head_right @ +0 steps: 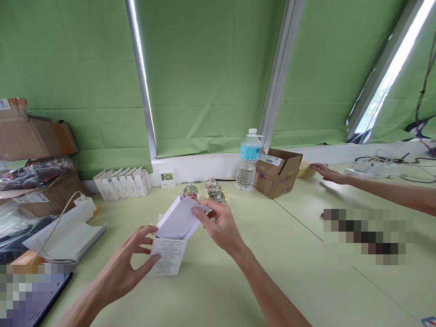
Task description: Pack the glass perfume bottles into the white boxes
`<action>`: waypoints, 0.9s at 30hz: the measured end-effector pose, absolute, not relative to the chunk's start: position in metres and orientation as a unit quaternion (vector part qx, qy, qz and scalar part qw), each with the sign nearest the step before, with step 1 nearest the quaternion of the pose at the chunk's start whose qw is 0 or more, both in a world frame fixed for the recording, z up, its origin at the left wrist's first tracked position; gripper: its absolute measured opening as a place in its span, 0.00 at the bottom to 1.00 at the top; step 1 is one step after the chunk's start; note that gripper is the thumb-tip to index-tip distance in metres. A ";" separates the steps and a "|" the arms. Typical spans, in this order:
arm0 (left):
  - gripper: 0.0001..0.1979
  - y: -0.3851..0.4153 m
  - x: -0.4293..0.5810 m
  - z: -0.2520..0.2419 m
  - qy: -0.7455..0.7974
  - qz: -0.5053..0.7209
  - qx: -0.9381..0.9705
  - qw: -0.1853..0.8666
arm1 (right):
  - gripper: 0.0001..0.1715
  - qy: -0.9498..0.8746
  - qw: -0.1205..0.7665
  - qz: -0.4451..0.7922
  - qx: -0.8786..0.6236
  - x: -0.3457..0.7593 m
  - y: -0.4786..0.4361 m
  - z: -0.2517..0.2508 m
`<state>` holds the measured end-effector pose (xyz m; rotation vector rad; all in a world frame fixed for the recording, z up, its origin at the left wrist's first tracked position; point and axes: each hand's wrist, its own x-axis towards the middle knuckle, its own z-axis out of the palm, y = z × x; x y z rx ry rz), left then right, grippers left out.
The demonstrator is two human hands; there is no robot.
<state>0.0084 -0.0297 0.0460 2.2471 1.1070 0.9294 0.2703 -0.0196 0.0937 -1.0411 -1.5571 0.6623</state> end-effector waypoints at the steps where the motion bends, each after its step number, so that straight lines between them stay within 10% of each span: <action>1: 0.21 -0.030 0.008 0.047 0.399 0.338 0.823 0.224 | 0.13 -0.655 0.546 0.276 -0.443 0.270 -0.020 0.094; 10: 0.17 -0.043 0.015 0.060 0.386 0.288 0.862 0.156 | 0.08 -0.708 0.547 0.197 -0.401 0.264 -0.030 0.101; 18: 0.33 -0.042 0.019 0.049 0.413 0.348 0.838 0.079 | 0.09 -0.783 0.506 0.084 -0.351 0.260 -0.036 0.104; 27: 0.19 -0.029 0.014 0.034 0.347 0.406 0.828 -0.168 | 0.23 -0.875 0.325 0.054 -0.355 0.256 -0.032 0.089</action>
